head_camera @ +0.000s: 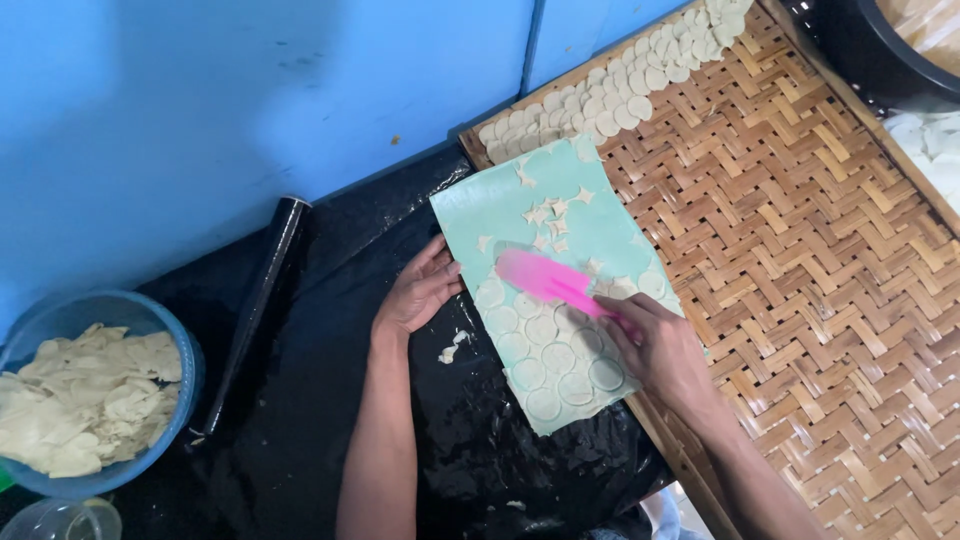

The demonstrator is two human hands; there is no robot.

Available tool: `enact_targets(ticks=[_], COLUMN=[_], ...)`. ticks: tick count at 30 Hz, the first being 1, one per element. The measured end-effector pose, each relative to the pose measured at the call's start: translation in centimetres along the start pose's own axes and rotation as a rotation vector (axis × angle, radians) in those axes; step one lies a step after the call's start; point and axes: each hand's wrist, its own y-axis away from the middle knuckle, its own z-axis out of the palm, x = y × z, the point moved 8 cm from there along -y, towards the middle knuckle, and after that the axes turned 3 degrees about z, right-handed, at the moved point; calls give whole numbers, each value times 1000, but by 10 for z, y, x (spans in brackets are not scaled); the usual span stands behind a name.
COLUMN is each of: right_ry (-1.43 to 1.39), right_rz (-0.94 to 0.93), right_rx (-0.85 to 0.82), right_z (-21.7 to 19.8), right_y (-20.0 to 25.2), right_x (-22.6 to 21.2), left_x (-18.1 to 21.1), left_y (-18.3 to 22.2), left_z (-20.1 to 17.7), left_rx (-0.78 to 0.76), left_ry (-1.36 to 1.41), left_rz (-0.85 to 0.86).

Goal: The recorder is using a pink spatula to transfer thin dough circles from a plastic sheet onto a bamboo drying tray.

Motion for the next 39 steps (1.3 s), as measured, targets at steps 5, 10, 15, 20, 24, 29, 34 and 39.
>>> enact_targets(ticks=[5, 10, 15, 20, 24, 29, 34, 39], right_ry=[-23, -5, -3, 36, 60, 9, -42, -224], right_rz=[-52, -29, -96, -113, -73, -102, -59, 29], right_rx=[18, 29, 19, 3, -45, -70, -159, -245], right_z=[0, -4, 1, 5, 12, 15, 26, 37], right_y=[3, 1, 1, -4, -10, -14, -19, -19], right_x=[0, 0, -1, 5, 18, 10, 24, 46], left_x=[0, 1, 2, 2, 3, 3, 3, 2], left_y=[0, 1, 0, 0, 0, 1, 1, 2], left_z=[1, 1, 1, 4, 7, 5, 6, 5], left_rx=[-9, -6, -1, -23, -35, -6, -22, -8], left_ry=[-2, -2, -14, -12, -24, -50, -44, -40], left_rz=[6, 3, 2, 1, -4, -16, 3, -8])
